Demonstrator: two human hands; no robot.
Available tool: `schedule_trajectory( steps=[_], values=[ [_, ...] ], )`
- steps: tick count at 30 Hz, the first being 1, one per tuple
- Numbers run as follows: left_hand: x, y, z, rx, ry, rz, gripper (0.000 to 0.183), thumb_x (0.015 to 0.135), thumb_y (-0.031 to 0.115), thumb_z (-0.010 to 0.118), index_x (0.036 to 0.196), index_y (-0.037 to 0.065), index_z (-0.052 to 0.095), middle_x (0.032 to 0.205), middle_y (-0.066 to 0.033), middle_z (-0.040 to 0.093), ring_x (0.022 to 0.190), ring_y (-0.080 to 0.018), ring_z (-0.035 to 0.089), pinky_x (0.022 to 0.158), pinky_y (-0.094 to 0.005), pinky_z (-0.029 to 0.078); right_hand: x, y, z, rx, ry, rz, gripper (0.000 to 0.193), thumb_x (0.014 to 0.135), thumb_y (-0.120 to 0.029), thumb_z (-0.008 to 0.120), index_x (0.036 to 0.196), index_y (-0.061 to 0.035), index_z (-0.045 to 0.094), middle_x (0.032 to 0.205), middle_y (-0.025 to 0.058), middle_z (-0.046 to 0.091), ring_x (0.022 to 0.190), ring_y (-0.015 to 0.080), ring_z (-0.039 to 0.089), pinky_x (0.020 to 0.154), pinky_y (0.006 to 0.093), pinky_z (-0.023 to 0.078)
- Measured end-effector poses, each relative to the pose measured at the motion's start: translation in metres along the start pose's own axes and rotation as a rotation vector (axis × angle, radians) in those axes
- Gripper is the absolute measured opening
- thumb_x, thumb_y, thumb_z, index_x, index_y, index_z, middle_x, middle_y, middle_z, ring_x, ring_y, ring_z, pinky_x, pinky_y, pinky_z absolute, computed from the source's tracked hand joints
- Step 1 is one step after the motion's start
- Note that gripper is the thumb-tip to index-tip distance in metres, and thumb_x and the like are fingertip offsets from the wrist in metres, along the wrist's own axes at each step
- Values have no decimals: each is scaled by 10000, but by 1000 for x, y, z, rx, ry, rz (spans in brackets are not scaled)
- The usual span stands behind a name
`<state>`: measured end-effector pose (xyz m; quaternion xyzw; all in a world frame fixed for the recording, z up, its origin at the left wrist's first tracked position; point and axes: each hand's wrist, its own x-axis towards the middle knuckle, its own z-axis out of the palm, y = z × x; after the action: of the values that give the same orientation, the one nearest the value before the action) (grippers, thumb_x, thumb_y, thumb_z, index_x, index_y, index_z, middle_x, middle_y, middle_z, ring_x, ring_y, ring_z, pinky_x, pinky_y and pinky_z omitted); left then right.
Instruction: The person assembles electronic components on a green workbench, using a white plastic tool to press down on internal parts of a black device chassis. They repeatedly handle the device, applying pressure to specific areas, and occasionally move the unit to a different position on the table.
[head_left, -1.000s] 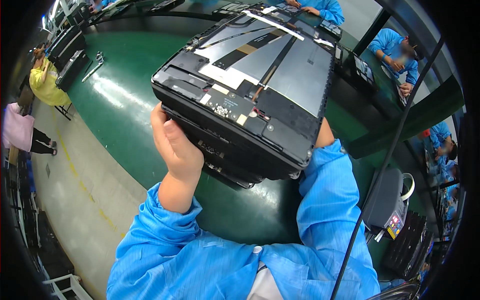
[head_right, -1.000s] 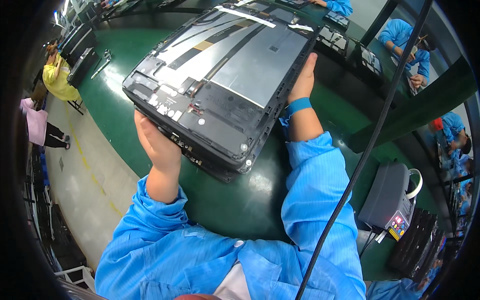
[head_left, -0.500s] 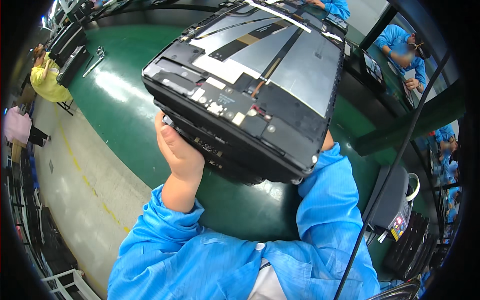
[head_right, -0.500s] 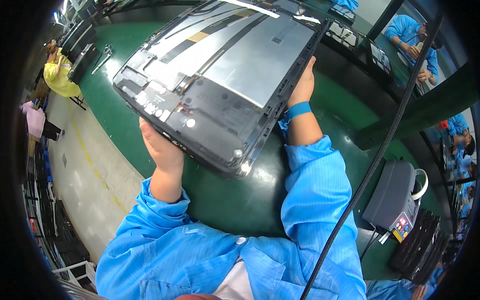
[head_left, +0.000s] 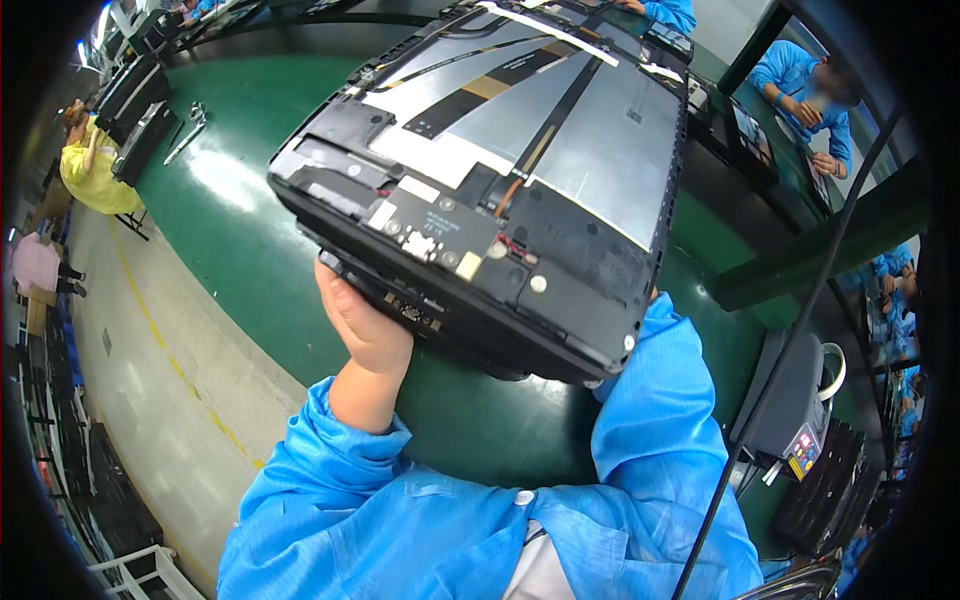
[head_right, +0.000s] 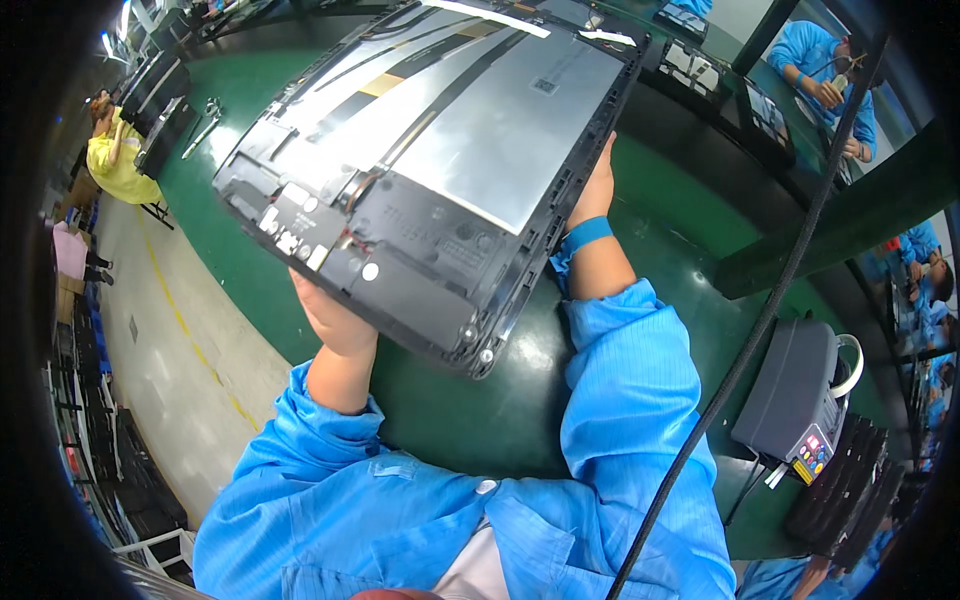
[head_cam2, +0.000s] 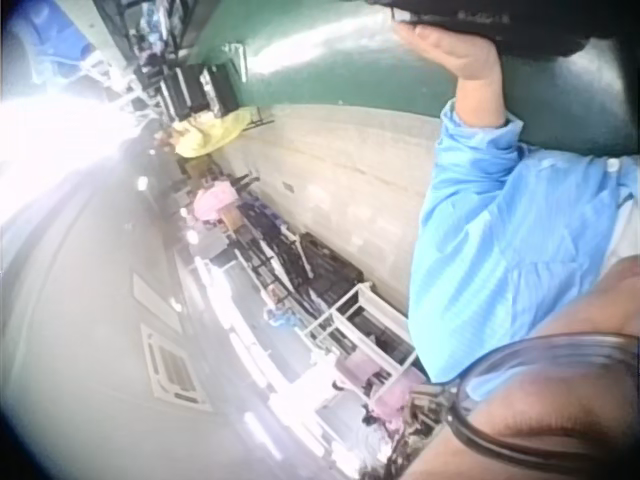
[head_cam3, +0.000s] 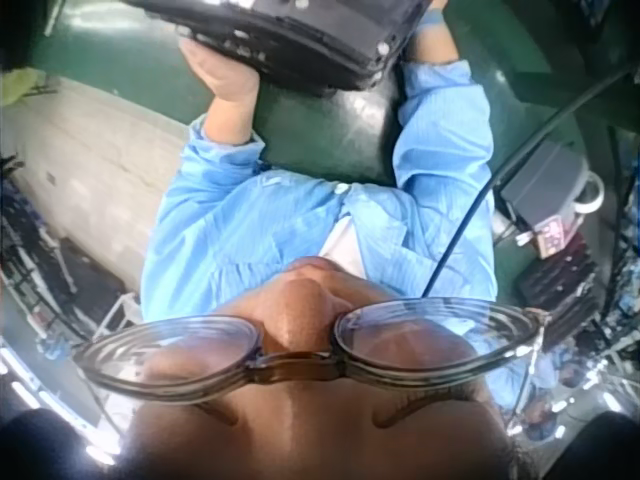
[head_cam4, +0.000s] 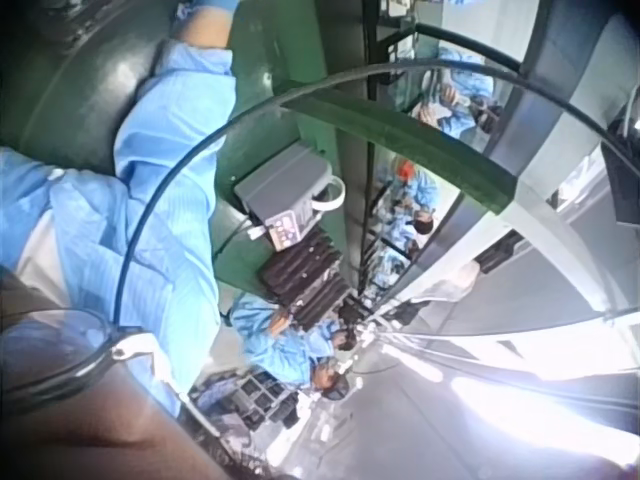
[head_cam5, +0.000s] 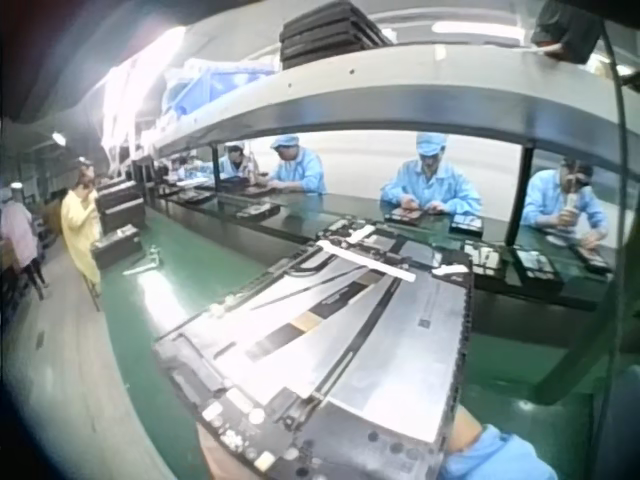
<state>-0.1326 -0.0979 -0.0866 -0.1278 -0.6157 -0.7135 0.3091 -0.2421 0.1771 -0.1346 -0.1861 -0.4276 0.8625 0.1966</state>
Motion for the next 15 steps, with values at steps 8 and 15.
schedule_trajectory(
  steps=[8,15],
  values=[
    [12,-2,10,205,-20,99,614,986,472,282,1198,-88,412,1082,-155,528,959,-217,516,866,-324,409,-6,-2,-14,35,-71,-65,754,911,-649,413,1258,11,524,1155,114,607,1025,231,592,895,340,474],
    [-15,-1,-39,74,-477,-302,795,880,492,590,1348,-77,291,1290,-160,438,1229,-252,401,1068,-372,274,-187,-11,-6,66,-485,47,660,1010,-456,311,1498,-46,137,1553,104,186,1424,223,184,1158,355,149]
  ],
)
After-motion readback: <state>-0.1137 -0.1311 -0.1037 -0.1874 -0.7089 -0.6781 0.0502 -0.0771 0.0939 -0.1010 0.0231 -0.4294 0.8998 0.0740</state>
